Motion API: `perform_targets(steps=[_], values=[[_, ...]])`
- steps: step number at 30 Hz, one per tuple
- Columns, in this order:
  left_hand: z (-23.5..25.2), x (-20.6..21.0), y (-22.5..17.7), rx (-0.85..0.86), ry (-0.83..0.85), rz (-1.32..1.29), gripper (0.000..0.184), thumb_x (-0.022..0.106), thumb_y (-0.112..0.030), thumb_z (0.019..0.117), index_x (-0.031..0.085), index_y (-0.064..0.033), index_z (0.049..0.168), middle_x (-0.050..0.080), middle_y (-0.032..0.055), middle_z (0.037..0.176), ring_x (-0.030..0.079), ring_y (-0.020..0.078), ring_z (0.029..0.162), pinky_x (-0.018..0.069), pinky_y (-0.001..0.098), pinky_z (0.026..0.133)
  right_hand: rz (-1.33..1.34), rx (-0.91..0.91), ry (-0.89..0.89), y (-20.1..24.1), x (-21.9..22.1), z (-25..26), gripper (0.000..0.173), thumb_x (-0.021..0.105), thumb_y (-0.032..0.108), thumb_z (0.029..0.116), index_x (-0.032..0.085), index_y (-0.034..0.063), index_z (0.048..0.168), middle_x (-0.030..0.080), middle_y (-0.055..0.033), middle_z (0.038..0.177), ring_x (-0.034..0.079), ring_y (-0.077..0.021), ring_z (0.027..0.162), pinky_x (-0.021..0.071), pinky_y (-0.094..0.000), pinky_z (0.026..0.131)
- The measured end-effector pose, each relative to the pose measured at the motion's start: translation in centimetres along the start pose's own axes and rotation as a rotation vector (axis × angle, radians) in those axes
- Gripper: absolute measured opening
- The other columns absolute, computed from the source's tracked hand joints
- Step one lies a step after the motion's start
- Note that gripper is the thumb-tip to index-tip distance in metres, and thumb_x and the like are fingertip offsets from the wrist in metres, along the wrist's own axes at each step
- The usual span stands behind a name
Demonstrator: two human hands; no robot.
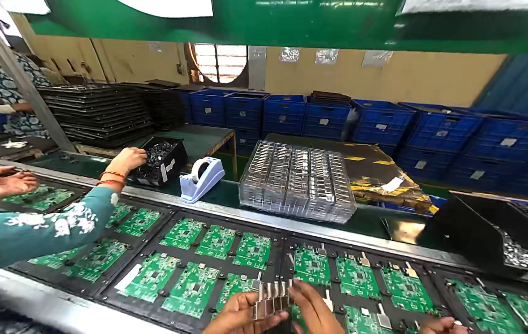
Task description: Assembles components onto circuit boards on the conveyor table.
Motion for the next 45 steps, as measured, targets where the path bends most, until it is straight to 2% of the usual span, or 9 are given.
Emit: perform_targets(steps=[5,8,14,19,31,37,39,42,45], values=[[-0.4,-0.7,0.2,0.06,0.106,-0.21,0.026,0.072,-0.014,0.0929,0.077,-0.0058,0.116,0.073,0.0184,0.121,0.071,0.0283,0.115,0.0528,0.0393,0.107,-0.004,-0.145,-0.034,0.3,0.4,2.6,0.026,0.065,-0.002,0.0891,0.068,-0.0054,0.115,0.057,-0.0317,0.135,0.072,-0.0285,0.089,0.0615,-0.0349,0.078],[-0.1,-1.7,0.1,0.115,-0.027,-0.209,0.026,0.076,-0.014,0.0899,0.077,-0.0023,0.114,0.073,0.0208,0.12,0.072,0.0297,0.113,0.0543,0.0391,0.105,-0.009,-0.135,-0.034,-1.0,0.4,4.5,0.028,0.067,-0.002,0.0865,0.07,-0.0047,0.115,0.058,-0.0311,0.132,0.072,-0.0281,0.085,0.0619,-0.0356,0.075],[-0.4,-3.0,-0.7,0.234,-0.309,-0.058,0.021,0.063,-0.005,0.0951,0.068,0.0019,0.115,0.074,0.0202,0.117,0.074,0.0284,0.108,0.0589,0.0371,0.098,-0.057,0.183,0.209,-5.4,1.6,11.1,0.035,0.057,0.005,0.0966,0.066,-0.0039,0.13,0.056,-0.0263,0.138,0.067,-0.0303,0.109,0.0557,-0.0377,0.097],[-0.8,-3.6,-1.2,0.288,-0.417,-0.034,0.022,0.052,0.002,0.0977,0.066,0.0031,0.115,0.075,0.019,0.114,0.075,0.0273,0.105,0.0594,0.036,0.097,-0.248,0.213,0.421,-8.0,5.0,15.3,0.033,0.06,0.014,0.0975,0.066,-0.0021,0.126,0.061,-0.0231,0.129,0.06,-0.0359,0.121,0.047,-0.0474,0.106],[-0.7,-3.8,-1.0,0.245,-0.478,-0.043,0.023,0.047,0.006,0.0987,0.064,0.0039,0.115,0.075,0.0172,0.112,0.075,0.026,0.103,0.0593,0.0364,0.097,-0.524,0.278,0.686,-10.8,7.0,16.7,0.035,0.056,0.017,0.098,0.067,0.0044,0.129,0.061,-0.0233,0.132,0.054,-0.0402,0.128,0.0408,-0.0567,0.104],[-0.9,-3.9,-1.1,0.249,-0.484,-0.037,0.022,0.05,0.004,0.0986,0.063,0.0049,0.117,0.074,0.0183,0.115,0.074,0.0272,0.106,0.0588,0.0372,0.098,-0.48,0.228,0.535,-11.1,6.4,15.2,0.03,0.052,0.014,0.102,0.073,0.0014,0.119,0.066,-0.0241,0.123,0.06,-0.0402,0.121,0.0421,-0.0543,0.105],[-1.1,-4.0,-1.0,0.245,-0.48,-0.046,0.023,0.05,0.003,0.0994,0.063,0.0052,0.118,0.074,0.0193,0.115,0.074,0.0282,0.106,0.0594,0.0374,0.097,-0.52,0.162,0.453,-10.9,6.6,13.5,0.036,0.05,0.003,0.0979,0.069,0.0023,0.129,0.064,-0.0254,0.129,0.058,-0.0426,0.125,0.0427,-0.0561,0.105],[-1.1,-3.9,-1.0,0.227,-0.496,-0.064,0.023,0.047,0.003,0.1004,0.064,0.0031,0.115,0.076,0.0177,0.11,0.076,0.0253,0.099,0.0614,0.0349,0.092,-0.559,0.235,0.548,-11.2,6.0,12.3,0.057,0.053,-0.003,0.0929,0.056,0.0117,0.148,0.048,-0.026,0.151,0.044,-0.0444,0.141,0.0368,-0.0603,0.111],[-1.1,-4.0,-0.9,0.23,-0.51,-0.108,0.026,0.042,0.004,0.0996,0.067,0.0018,0.109,0.077,0.017,0.106,0.077,0.0234,0.095,0.0616,0.0331,0.091,-0.405,0.265,0.594,-9.7,5.1,11.7,0.048,0.05,0.001,0.096,0.061,0.0098,0.142,0.042,-0.0254,0.157,0.038,-0.043,0.146,0.0332,-0.0608,0.114]])
Point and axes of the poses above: each hand's wrist, its own z-axis towards the middle knuckle, its own x-axis out of the palm, y = z × x, the point moved 8 cm from there along z, towards the middle knuckle
